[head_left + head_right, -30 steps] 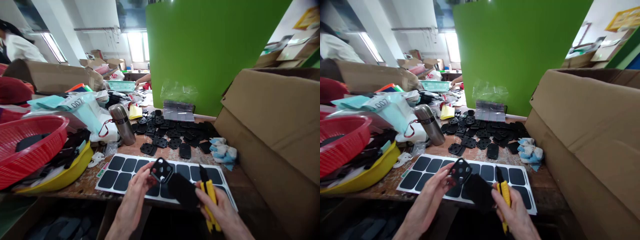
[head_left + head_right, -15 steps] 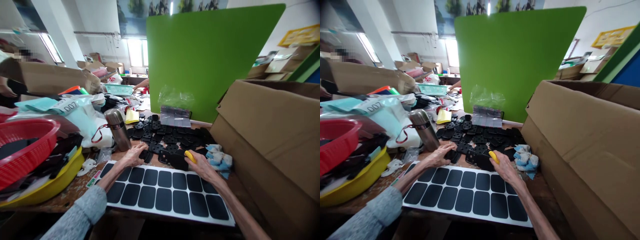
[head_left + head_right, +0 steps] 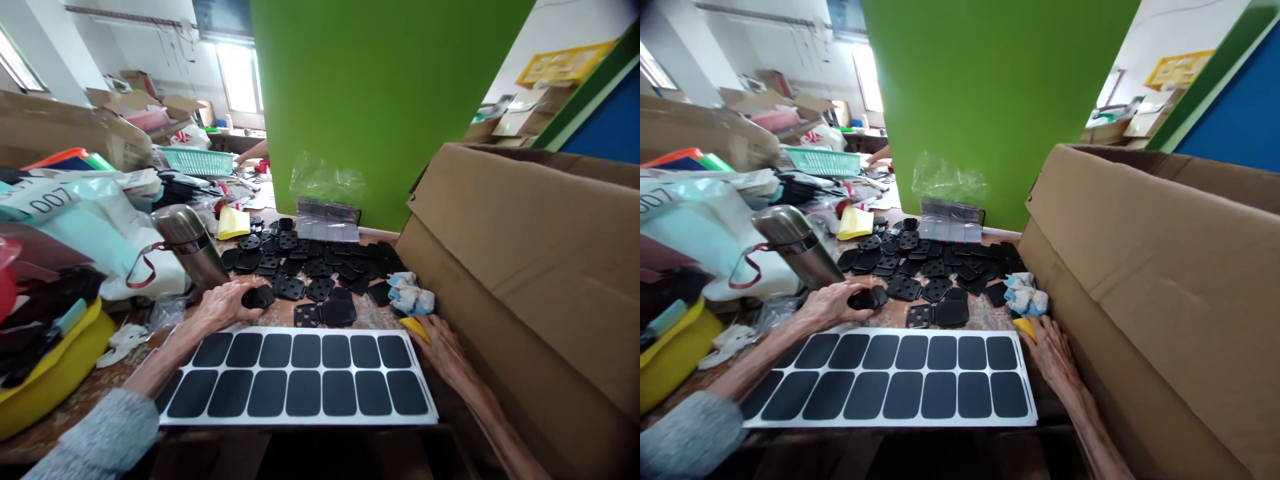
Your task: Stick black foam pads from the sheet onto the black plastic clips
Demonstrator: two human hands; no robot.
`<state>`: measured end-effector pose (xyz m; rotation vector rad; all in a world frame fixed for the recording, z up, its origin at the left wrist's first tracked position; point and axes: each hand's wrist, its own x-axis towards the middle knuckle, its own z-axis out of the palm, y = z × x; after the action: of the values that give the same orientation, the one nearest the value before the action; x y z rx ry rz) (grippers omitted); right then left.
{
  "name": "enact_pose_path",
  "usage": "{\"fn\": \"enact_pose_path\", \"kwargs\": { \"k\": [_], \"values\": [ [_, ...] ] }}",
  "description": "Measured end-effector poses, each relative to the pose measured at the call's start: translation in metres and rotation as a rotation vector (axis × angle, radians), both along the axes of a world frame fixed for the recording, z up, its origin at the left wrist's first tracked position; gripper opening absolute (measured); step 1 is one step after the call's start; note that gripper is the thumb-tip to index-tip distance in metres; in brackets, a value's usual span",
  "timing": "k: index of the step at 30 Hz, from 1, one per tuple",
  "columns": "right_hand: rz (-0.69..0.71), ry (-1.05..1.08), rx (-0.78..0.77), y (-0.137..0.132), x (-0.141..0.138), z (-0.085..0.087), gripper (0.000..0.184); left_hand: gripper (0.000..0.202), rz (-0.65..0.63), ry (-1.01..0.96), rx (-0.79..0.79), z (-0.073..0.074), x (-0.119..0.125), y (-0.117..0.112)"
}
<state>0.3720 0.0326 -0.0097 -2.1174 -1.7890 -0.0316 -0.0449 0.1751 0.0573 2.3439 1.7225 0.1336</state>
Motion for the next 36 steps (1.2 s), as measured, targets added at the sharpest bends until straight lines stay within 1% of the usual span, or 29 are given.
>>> {"fn": "enact_pose_path", "kwargs": {
  "k": [2, 3, 4, 5, 6, 8, 9, 10, 11, 12, 13, 14, 15, 17, 18, 19, 20, 21, 23, 25, 27, 28, 29, 31, 32, 33, 34, 35, 36],
  "values": [
    [-0.026, 0.001, 0.063, 0.000, -0.019, 0.015, 0.032, 0.058, -0.020, -0.067, 0.062, 0.010, 0.006, -0.018],
    [-0.033, 0.029, 0.098, -0.002, -0.035, 0.026, 0.032, 0.058, -0.045, -0.133, 0.093, 0.013, 0.012, -0.029],
    [-0.008, 0.105, 0.150, -0.003, -0.053, 0.038, 0.033, 0.058, -0.073, -0.248, 0.127, 0.016, 0.020, -0.041],
    [0.070, 0.249, 0.182, -0.005, -0.073, 0.051, 0.032, 0.058, -0.095, -0.376, 0.142, 0.018, 0.030, -0.054],
    [0.186, 0.441, 0.126, -0.006, -0.095, 0.064, 0.032, 0.057, -0.106, -0.497, 0.139, 0.019, 0.040, -0.066],
    [0.347, 0.807, 0.023, -0.007, -0.136, 0.083, 0.036, 0.055, -0.126, -0.698, 0.105, 0.021, 0.061, -0.089],
    [0.410, 0.907, -0.009, -0.007, -0.153, 0.089, 0.036, 0.054, -0.134, -0.765, 0.086, 0.022, 0.069, -0.099],
    [0.418, 0.932, 0.027, -0.006, -0.167, 0.093, 0.034, 0.055, -0.115, -0.830, 0.073, 0.023, 0.077, -0.107],
    [0.402, 0.930, 0.068, -0.006, -0.178, 0.093, 0.032, 0.056, -0.057, -0.903, 0.051, 0.024, 0.082, -0.114],
    [0.362, 0.899, 0.130, -0.008, -0.186, 0.092, 0.030, 0.056, 0.035, -0.994, 0.000, 0.026, 0.087, -0.119],
    [0.312, 0.852, 0.208, -0.010, -0.191, 0.088, 0.029, 0.054, 0.144, -1.112, -0.097, 0.027, 0.090, -0.124],
    [0.281, 0.801, 0.284, -0.014, -0.195, 0.083, 0.029, 0.051, 0.247, -1.251, -0.242, 0.028, 0.093, -0.127],
    [0.286, 0.748, 0.355, -0.018, -0.197, 0.077, 0.029, 0.049, 0.332, -1.399, -0.417, 0.028, 0.096, -0.130],
    [0.396, 0.627, 0.489, -0.026, -0.200, 0.062, 0.035, 0.047, 0.441, -1.645, -0.743, 0.027, 0.100, -0.135],
    [0.467, 0.565, 0.544, -0.030, -0.201, 0.054, 0.040, 0.046, 0.480, -1.725, -0.847, 0.025, 0.102, -0.137],
    [0.528, 0.509, 0.586, -0.034, -0.201, 0.048, 0.044, 0.047, 0.519, -1.774, -0.908, 0.024, 0.103, -0.140],
    [0.568, 0.461, 0.613, -0.037, -0.201, 0.042, 0.047, 0.049, 0.547, -1.791, -0.944, 0.022, 0.104, -0.142],
    [0.584, 0.426, 0.623, -0.039, -0.201, 0.038, 0.049, 0.053, 0.549, -1.791, -0.968, 0.021, 0.103, -0.145],
    [0.586, 0.408, 0.591, -0.044, -0.200, 0.034, 0.049, 0.060, 0.475, -1.785, -0.990, 0.020, 0.100, -0.151],
    [0.597, 0.435, 0.537, -0.049, -0.198, 0.037, 0.047, 0.061, 0.381, -1.781, -0.983, 0.019, 0.096, -0.159],
    [0.599, 0.483, 0.489, -0.054, -0.192, 0.043, 0.042, 0.056, 0.331, -1.789, -0.974, 0.018, 0.091, -0.165],
    [0.562, 0.520, 0.450, -0.056, -0.188, 0.048, 0.038, 0.052, 0.310, -1.793, -0.985, 0.017, 0.089, -0.168],
    [0.491, 0.565, 0.390, -0.057, -0.184, 0.053, 0.033, 0.046, 0.278, -1.794, -1.010, 0.015, 0.087, -0.171],
    [0.297, 0.651, 0.236, -0.059, -0.174, 0.061, 0.025, 0.029, 0.200, -1.779, -1.092, 0.011, 0.085, -0.174],
    [0.220, 0.674, 0.168, -0.059, -0.170, 0.064, 0.024, 0.029, 0.172, -1.752, -1.134, 0.009, 0.084, -0.175],
    [0.176, 0.677, 0.131, -0.059, -0.167, 0.065, 0.024, 0.036, 0.166, -1.709, -1.150, 0.009, 0.083, -0.175],
    [0.173, 0.665, 0.135, -0.060, -0.166, 0.066, 0.025, 0.042, 0.191, -1.652, -1.125, 0.009, 0.083, -0.175],
    [0.190, 0.649, 0.168, -0.061, -0.166, 0.066, 0.026, 0.044, 0.233, -1.578, -1.057, 0.010, 0.083, -0.174],
    [0.209, 0.641, 0.205, -0.062, -0.168, 0.066, 0.026, 0.042, 0.272, -1.495, -0.957, 0.011, 0.084, -0.174]
  ]
}}
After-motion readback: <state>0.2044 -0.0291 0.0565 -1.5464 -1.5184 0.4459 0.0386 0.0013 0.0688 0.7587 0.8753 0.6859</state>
